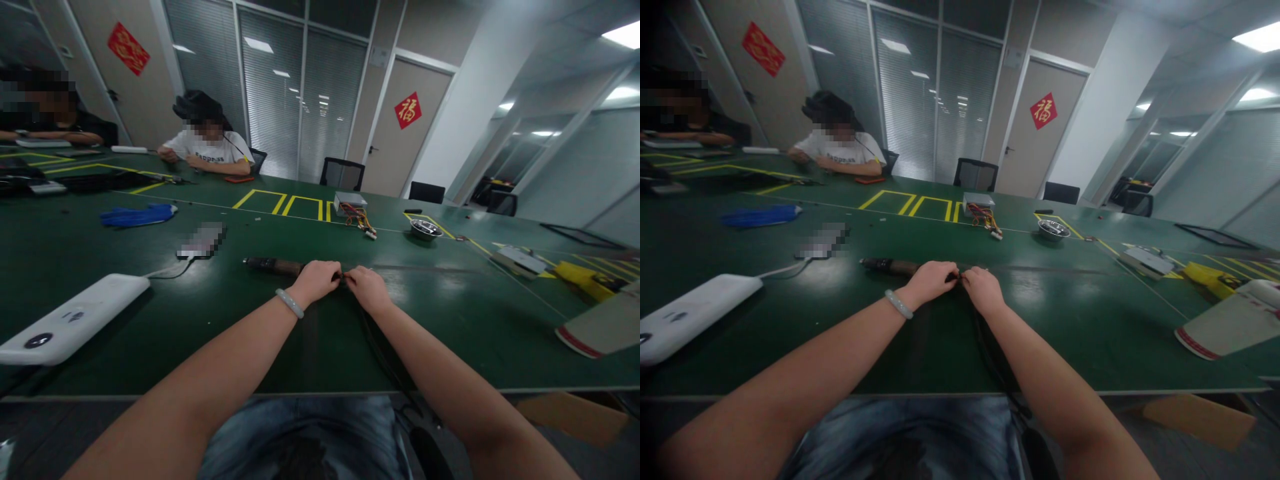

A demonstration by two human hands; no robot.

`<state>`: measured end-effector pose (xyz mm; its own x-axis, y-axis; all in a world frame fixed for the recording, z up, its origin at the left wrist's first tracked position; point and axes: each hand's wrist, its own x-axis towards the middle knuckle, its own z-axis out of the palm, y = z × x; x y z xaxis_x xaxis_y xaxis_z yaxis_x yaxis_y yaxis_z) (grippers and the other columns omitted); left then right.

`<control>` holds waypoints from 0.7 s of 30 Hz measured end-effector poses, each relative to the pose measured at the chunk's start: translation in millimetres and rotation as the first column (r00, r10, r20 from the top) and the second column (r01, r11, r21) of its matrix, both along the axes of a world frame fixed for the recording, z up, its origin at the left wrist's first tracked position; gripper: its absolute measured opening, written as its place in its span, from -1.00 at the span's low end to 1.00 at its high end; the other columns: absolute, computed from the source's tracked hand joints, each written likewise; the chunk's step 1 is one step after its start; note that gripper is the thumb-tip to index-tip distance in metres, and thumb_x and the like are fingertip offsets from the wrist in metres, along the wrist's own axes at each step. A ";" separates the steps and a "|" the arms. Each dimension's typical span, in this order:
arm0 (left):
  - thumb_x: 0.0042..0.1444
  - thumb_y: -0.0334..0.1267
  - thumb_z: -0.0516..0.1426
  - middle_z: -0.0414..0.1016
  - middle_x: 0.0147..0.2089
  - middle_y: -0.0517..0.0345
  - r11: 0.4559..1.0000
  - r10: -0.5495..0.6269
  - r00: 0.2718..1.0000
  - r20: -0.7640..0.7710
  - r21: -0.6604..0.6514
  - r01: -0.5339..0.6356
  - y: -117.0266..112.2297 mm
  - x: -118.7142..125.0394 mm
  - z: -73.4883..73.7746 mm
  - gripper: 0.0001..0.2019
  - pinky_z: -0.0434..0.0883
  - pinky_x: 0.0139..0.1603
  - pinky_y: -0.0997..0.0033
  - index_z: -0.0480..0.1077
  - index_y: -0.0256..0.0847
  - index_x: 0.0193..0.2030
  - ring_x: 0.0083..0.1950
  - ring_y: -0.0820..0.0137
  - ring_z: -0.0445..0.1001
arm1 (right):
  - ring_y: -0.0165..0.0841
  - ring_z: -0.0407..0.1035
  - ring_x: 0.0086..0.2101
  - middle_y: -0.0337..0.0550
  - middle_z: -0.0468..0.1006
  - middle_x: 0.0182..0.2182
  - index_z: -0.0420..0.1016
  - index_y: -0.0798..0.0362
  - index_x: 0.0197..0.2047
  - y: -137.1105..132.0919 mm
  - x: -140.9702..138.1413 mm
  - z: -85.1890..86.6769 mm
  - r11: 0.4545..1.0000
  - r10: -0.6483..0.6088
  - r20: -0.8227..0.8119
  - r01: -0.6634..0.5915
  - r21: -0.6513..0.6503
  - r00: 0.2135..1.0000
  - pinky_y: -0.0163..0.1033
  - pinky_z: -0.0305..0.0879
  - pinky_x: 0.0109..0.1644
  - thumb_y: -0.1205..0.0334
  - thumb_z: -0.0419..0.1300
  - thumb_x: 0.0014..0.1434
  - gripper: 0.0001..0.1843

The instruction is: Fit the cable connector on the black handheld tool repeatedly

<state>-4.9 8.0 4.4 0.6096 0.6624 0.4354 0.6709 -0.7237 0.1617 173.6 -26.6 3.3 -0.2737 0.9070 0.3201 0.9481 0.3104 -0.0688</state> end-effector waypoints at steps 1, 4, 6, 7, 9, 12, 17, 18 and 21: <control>0.13 -0.25 0.13 0.52 -0.19 0.13 1.000 0.001 1.000 -0.005 0.005 0.000 -0.3 -0.1 0.5 -0.89 0.37 -0.10 0.32 0.40 -0.16 -0.20 -0.17 0.29 0.49 | -0.31 0.38 -0.17 -0.08 0.51 -0.21 0.53 0.01 -0.12 1.0 0.4 1.2 1.000 0.018 0.039 -0.018 -0.003 0.999 -0.25 0.22 -0.04 0.21 0.02 0.30 -0.74; 0.13 -0.26 0.13 0.52 -0.16 0.11 1.000 0.004 1.000 -0.024 -0.007 -0.005 -1.8 -1.0 3.1 -0.86 0.37 -0.06 0.31 0.37 -0.17 -0.16 -0.13 0.27 0.50 | -0.28 0.34 -0.04 -0.05 0.49 -0.08 0.52 0.01 -0.12 5.2 1.5 3.2 0.996 0.085 0.124 -0.087 0.011 0.989 -0.23 0.20 0.07 0.23 -0.02 0.32 -0.72; 0.14 -0.26 0.13 0.52 -0.14 0.09 0.999 0.012 1.000 -0.026 -0.034 -0.013 -2.8 -1.8 4.7 -0.81 0.37 -0.04 0.30 0.35 -0.16 -0.10 -0.11 0.26 0.50 | -0.28 0.31 0.04 -0.03 0.45 0.03 0.48 0.04 -0.07 8.7 1.8 3.1 0.994 0.110 0.156 -0.113 0.010 0.982 -0.22 0.19 0.11 0.25 -0.03 0.33 -0.73; 0.14 -0.26 0.13 0.52 -0.13 0.09 0.999 0.017 1.000 -0.025 -0.048 -0.019 -3.2 -2.1 5.1 -0.78 0.37 -0.03 0.30 0.33 -0.16 -0.06 -0.10 0.25 0.50 | -0.28 0.32 0.03 -0.02 0.46 0.03 0.45 0.06 -0.05 10.4 1.8 2.8 0.994 0.107 0.169 -0.107 -0.008 0.980 -0.22 0.21 0.10 0.25 -0.04 0.33 -0.73; 0.15 -0.25 0.13 0.52 -0.13 0.08 0.997 0.030 0.999 -0.023 -0.064 -0.032 -3.8 -2.6 5.1 -0.73 0.38 -0.03 0.28 0.29 -0.16 -0.01 -0.09 0.24 0.51 | -0.29 0.39 -0.05 -0.03 0.51 -0.05 0.38 0.08 -0.02 13.4 1.1 2.5 0.995 0.088 0.192 -0.078 -0.061 0.977 -0.23 0.26 0.02 0.26 -0.03 0.33 -0.75; 0.15 -0.25 0.13 0.50 -0.06 0.05 1.000 0.014 1.000 -0.019 -0.014 -0.014 -5.1 -3.0 3.8 -0.70 0.29 0.14 0.18 0.27 -0.17 0.02 0.01 0.22 0.47 | -0.31 0.42 -0.13 -0.07 0.53 -0.13 0.35 0.06 -0.04 17.2 -1.0 2.8 0.993 0.082 0.210 -0.062 -0.102 0.974 -0.27 0.27 -0.04 0.25 0.01 0.31 -0.80; 0.18 -0.25 0.09 0.30 0.23 0.01 0.989 -0.066 0.998 0.017 0.130 0.063 -7.7 -8.1 3.8 -0.56 -0.09 0.40 0.11 0.18 -0.20 0.20 0.36 0.25 0.09 | -0.32 0.39 -0.08 -0.07 0.51 -0.10 0.34 0.05 -0.08 23.0 6.8 7.0 0.996 0.041 0.194 -0.026 -0.080 0.980 -0.30 0.23 -0.01 0.24 0.00 0.31 -0.83; 0.19 -0.24 0.08 0.27 0.26 0.02 0.989 -0.066 0.998 0.022 0.134 0.063 -7.6 -10.4 4.0 -0.53 -0.09 0.40 0.10 0.16 -0.20 0.23 0.38 0.26 0.04 | -0.32 0.40 -0.10 -0.07 0.52 -0.12 0.35 0.05 -0.10 23.5 14.0 8.4 0.997 0.022 0.190 -0.008 -0.075 0.982 -0.29 0.23 -0.04 0.23 0.00 0.31 -0.83; 0.22 -0.20 0.05 0.20 0.32 0.02 0.993 -0.046 0.998 0.033 0.112 0.042 -5.5 -18.1 4.0 -0.50 -0.08 0.40 0.10 0.10 -0.20 0.29 0.41 0.26 -0.01 | -0.29 0.42 -0.17 -0.07 0.53 -0.18 0.38 0.04 -0.15 18.9 54.9 11.9 0.991 -0.093 0.183 0.109 -0.079 0.979 -0.27 0.25 -0.13 0.19 0.01 0.29 -0.83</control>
<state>-23.0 2.5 8.4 0.6199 0.5819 0.5264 0.6336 -0.7670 0.1016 228.6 -7.7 15.2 -0.2242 0.9555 0.1918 0.9738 0.2122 0.0811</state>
